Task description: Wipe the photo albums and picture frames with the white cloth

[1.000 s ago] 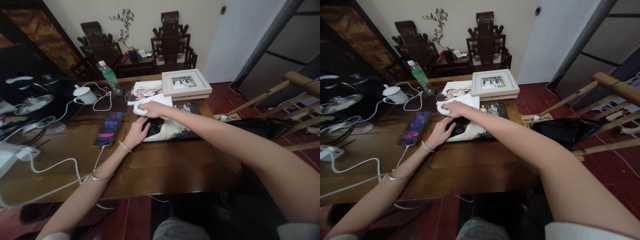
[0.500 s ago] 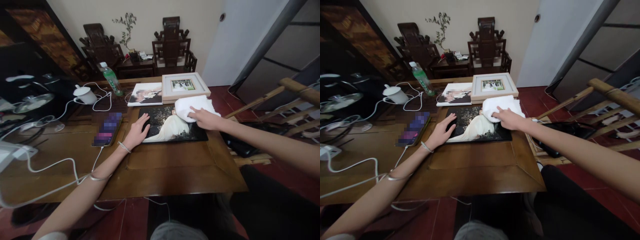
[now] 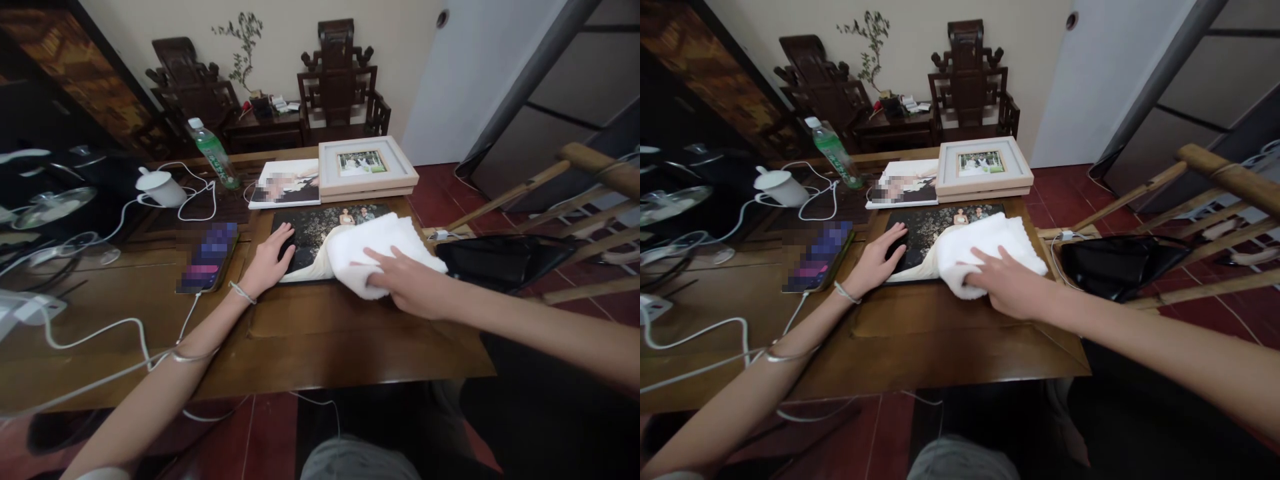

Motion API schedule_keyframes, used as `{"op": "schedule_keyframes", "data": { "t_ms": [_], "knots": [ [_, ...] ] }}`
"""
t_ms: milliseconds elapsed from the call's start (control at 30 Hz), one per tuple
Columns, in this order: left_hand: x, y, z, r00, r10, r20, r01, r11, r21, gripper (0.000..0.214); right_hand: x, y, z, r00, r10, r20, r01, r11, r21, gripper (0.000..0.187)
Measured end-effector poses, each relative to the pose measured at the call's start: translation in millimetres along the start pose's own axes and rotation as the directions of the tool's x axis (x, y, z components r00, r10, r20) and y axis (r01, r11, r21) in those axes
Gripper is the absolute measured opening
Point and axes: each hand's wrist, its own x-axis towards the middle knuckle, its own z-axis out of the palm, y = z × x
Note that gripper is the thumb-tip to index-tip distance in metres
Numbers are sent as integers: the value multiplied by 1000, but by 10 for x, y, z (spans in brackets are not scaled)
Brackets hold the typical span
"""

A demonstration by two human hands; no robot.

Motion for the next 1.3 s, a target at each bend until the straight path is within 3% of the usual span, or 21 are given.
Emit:
{"op": "schedule_keyframes", "data": {
  "t_ms": [233, 367, 500, 733, 900, 1100, 1300],
  "knots": [
    [-3, -24, -5, 1000, 4, 9, -4, 1000, 4, 44, 529, 602, -265, 981, 190, 47, -191, 982, 7, 57],
    [-4, -34, -1, 1000, 12, 11, -12, 1000, -10, 45, 680, 764, -284, 975, 221, 35, -220, 975, -14, 58],
    [-1, -33, 2, 1000, 13, 12, -12, 1000, -12, 44, 558, 625, -150, 975, 223, 6, -223, 975, -2, 57],
    [4, -18, 3, 1000, 6, 4, -6, 1000, 3, 45, -35, -32, 74, 996, 59, -65, -57, 998, 25, 59],
    [1, -13, -1, 1000, 0, 8, 0, 1000, 3, 44, -192, -345, 82, 999, 2, 53, -7, 996, 87, 59],
    [4, -15, -2, 1000, 15, 1, -15, 1000, 13, 44, 92, -241, 22, 999, -30, 18, 29, 997, 67, 59],
    [-2, -52, 18, 1000, 26, -11, -26, 999, 20, 45, 733, 84, -153, 994, 100, 51, -104, 991, 82, 61]
  ]
}}
